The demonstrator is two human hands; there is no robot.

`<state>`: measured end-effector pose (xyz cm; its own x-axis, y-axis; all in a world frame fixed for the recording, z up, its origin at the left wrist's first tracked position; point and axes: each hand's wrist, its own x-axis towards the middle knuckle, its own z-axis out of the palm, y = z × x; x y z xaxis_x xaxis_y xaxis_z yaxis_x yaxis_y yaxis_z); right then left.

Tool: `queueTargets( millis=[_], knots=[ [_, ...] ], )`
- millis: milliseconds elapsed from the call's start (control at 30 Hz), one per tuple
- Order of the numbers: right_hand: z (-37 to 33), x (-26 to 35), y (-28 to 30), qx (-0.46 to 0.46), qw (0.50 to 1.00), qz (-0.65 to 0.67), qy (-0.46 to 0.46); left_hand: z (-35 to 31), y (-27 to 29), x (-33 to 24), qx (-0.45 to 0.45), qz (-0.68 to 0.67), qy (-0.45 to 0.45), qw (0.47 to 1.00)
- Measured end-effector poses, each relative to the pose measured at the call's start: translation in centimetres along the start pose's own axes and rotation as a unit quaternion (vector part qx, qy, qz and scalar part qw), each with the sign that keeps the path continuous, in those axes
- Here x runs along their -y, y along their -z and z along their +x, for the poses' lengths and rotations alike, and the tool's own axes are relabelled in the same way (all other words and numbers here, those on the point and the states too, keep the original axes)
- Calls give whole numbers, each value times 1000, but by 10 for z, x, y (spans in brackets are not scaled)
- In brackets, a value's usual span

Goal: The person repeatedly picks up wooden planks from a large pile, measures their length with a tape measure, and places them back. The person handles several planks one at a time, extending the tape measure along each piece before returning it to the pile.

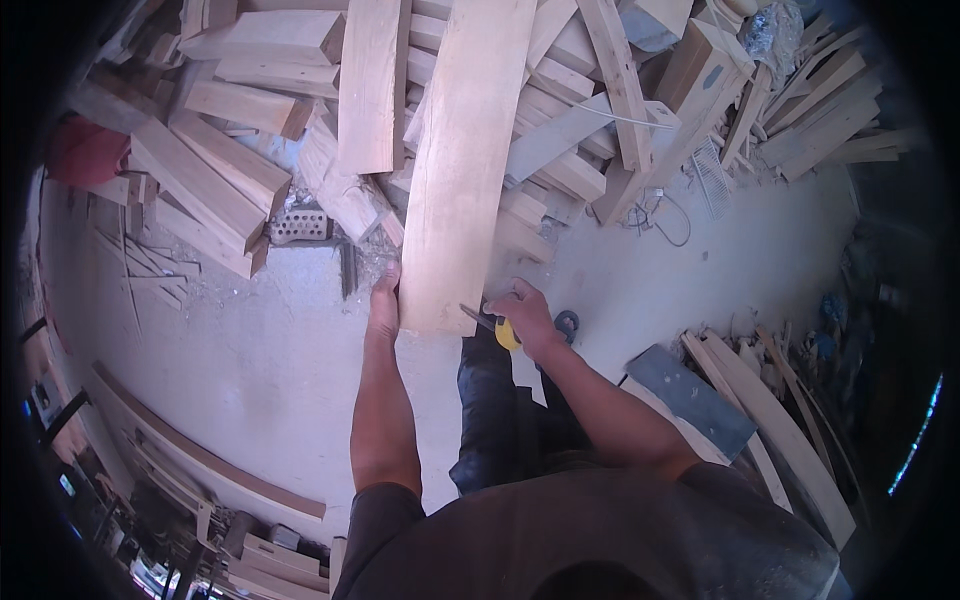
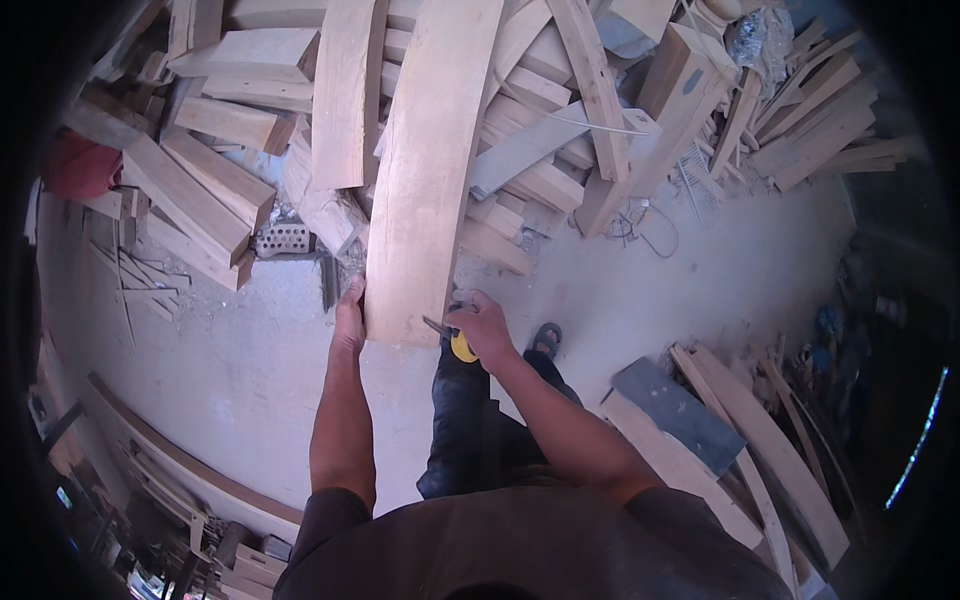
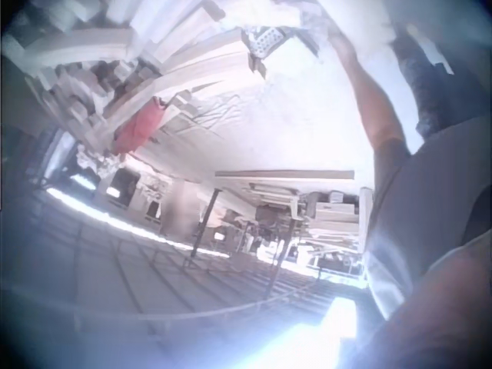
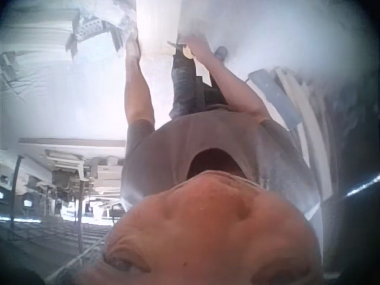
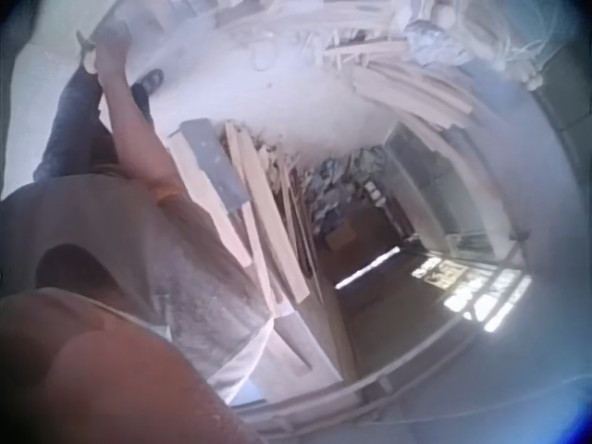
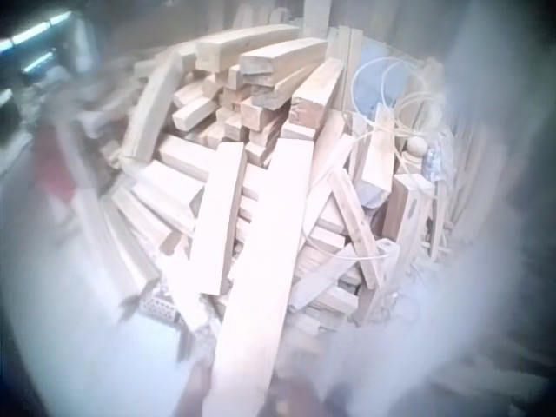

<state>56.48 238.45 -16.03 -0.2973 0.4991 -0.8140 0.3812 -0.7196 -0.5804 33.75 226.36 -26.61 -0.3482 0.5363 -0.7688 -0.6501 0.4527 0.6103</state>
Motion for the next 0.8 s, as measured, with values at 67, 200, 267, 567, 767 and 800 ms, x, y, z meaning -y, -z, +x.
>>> queueTargets(
  millis=[67,200,267,567,767,800],
  knots=[
    [-22,-10,12,45,999,-22,6,-34,-1,2,-55,65,-83,993],
    [-74,-52,41,135,987,-75,40,-146,-25,31,-233,182,-185,937],
    [-106,-72,52,193,967,-160,40,-198,-50,62,-255,126,-215,934],
    [-220,-211,142,302,896,-325,-11,-375,-138,250,120,-5,-8,993],
    [-274,-234,115,353,869,-318,-140,-434,-108,318,156,-123,-58,978],
    [-277,-242,103,367,860,-322,-145,-441,-91,324,169,-131,-57,975]
  ],
)
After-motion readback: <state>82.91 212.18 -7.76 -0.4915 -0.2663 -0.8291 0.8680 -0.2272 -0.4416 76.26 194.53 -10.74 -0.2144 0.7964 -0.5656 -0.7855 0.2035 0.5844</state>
